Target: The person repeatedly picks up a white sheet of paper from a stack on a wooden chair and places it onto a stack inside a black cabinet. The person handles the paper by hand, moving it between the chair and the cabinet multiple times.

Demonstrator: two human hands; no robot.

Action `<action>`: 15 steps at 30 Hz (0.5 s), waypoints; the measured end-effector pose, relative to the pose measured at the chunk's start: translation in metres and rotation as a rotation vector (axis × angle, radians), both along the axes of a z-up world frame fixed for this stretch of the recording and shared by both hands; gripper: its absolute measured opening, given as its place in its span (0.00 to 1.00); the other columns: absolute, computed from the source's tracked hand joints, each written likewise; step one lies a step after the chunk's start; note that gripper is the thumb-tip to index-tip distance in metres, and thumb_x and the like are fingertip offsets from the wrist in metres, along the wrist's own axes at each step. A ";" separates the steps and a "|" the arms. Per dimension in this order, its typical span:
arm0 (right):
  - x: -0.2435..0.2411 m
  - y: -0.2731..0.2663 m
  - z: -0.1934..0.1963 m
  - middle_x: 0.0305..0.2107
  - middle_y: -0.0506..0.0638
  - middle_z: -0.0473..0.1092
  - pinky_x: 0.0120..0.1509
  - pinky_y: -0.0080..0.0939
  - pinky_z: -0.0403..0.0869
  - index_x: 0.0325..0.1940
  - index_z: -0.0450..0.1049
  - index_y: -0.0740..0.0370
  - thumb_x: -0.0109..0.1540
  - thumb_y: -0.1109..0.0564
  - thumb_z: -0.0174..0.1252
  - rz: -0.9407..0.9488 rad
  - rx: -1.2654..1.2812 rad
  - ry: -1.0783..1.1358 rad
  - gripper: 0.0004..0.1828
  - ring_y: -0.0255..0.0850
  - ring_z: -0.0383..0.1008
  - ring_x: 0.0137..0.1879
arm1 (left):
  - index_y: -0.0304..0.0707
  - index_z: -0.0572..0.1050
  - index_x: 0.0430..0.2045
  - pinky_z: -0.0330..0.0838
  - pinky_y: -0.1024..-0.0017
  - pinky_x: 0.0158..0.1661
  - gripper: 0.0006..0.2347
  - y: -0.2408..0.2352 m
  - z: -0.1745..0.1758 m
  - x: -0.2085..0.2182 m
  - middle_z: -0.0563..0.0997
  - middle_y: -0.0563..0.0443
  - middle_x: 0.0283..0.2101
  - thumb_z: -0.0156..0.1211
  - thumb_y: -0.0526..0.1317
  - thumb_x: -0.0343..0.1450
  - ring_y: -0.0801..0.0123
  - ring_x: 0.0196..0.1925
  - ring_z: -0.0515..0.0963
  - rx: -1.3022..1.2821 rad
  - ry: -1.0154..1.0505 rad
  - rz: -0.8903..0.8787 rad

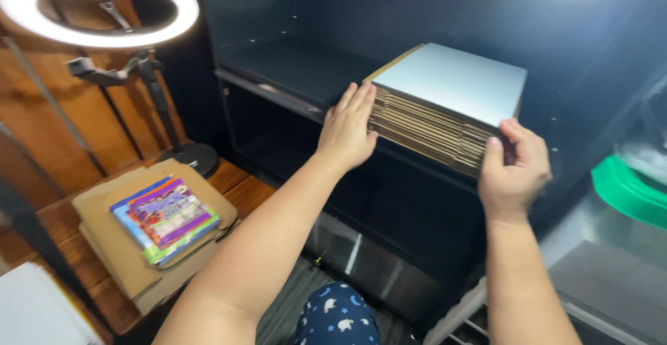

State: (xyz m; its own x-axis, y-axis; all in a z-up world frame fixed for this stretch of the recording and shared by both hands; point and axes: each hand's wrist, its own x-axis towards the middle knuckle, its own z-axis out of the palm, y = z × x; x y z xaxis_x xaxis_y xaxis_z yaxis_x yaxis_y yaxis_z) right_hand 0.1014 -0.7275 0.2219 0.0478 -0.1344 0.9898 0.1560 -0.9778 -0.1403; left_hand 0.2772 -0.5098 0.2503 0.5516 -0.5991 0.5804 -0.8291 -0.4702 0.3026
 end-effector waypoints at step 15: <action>0.055 0.134 -0.033 0.49 0.72 0.65 0.77 0.70 0.75 0.47 0.76 0.81 0.68 0.81 0.60 0.431 -0.048 -0.079 0.06 0.72 0.74 0.61 | 0.44 0.81 0.50 0.57 0.57 0.70 0.17 0.261 -0.165 -0.027 0.74 0.45 0.67 0.70 0.39 0.65 0.55 0.72 0.67 -0.474 0.126 0.338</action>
